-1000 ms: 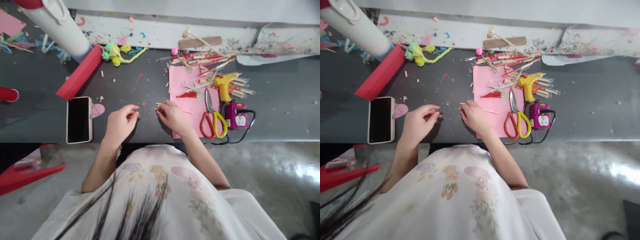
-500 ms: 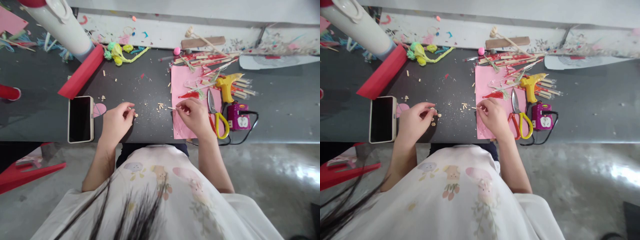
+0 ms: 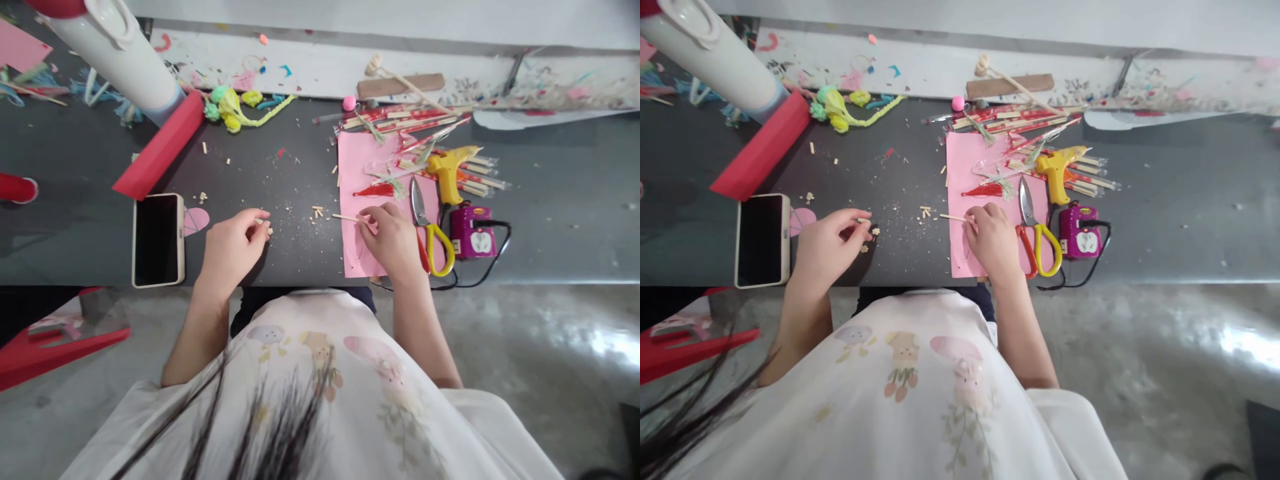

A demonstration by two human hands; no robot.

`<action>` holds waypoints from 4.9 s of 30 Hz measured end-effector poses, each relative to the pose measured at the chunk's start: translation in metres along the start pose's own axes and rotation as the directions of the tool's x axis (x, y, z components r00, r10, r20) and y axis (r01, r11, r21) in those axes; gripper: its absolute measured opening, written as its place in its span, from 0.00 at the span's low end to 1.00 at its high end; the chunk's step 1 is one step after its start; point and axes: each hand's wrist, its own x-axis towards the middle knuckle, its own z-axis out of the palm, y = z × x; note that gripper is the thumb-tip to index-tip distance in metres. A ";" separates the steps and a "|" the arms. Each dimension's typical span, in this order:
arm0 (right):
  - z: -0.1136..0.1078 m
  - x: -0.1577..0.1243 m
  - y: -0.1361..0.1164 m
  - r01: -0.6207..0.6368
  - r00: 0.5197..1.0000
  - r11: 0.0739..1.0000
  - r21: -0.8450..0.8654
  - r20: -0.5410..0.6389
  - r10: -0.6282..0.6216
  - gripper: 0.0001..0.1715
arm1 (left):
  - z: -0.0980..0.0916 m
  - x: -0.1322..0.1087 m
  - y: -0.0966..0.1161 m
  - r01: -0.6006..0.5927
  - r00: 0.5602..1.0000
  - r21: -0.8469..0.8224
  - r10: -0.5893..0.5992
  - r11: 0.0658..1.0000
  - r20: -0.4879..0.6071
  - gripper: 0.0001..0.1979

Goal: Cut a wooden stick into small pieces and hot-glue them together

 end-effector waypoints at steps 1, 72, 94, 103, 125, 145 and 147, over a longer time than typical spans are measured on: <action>0.001 0.000 0.000 0.003 1.000 1.000 -0.023 0.005 -0.003 0.13 | -0.001 -0.001 0.000 -0.004 1.000 0.004 0.004 1.000 -0.005 0.13; 0.035 0.169 -0.023 0.106 0.990 0.958 -0.266 0.117 -0.077 0.18 | -0.020 -0.011 -0.013 0.050 0.996 -0.050 -0.045 0.997 0.082 0.15; 0.015 0.101 -0.024 0.083 0.995 0.909 0.408 0.022 -0.100 0.07 | -0.004 -0.012 -0.002 -0.008 0.986 -0.008 0.009 1.000 0.165 0.14; 0.030 0.044 -0.032 -0.095 0.992 0.698 0.709 0.127 0.006 0.09 | 0.006 -0.016 0.009 -0.045 0.971 -0.053 0.056 0.998 0.231 0.14; 0.011 0.017 -0.046 -0.080 0.993 0.379 0.922 0.042 0.107 0.12 | 0.010 -0.019 0.009 -0.068 0.957 -0.057 0.082 0.996 0.280 0.15; 0.027 0.021 -0.046 0.060 0.983 0.913 0.404 0.134 -0.123 0.12 | 0.014 -0.026 0.015 -0.154 0.889 -0.048 0.160 0.987 0.429 0.15; 0.027 0.020 -0.046 0.058 0.980 0.921 0.385 0.155 -0.126 0.13 | 0.016 -0.028 0.017 -0.160 0.872 -0.055 0.168 0.986 0.461 0.15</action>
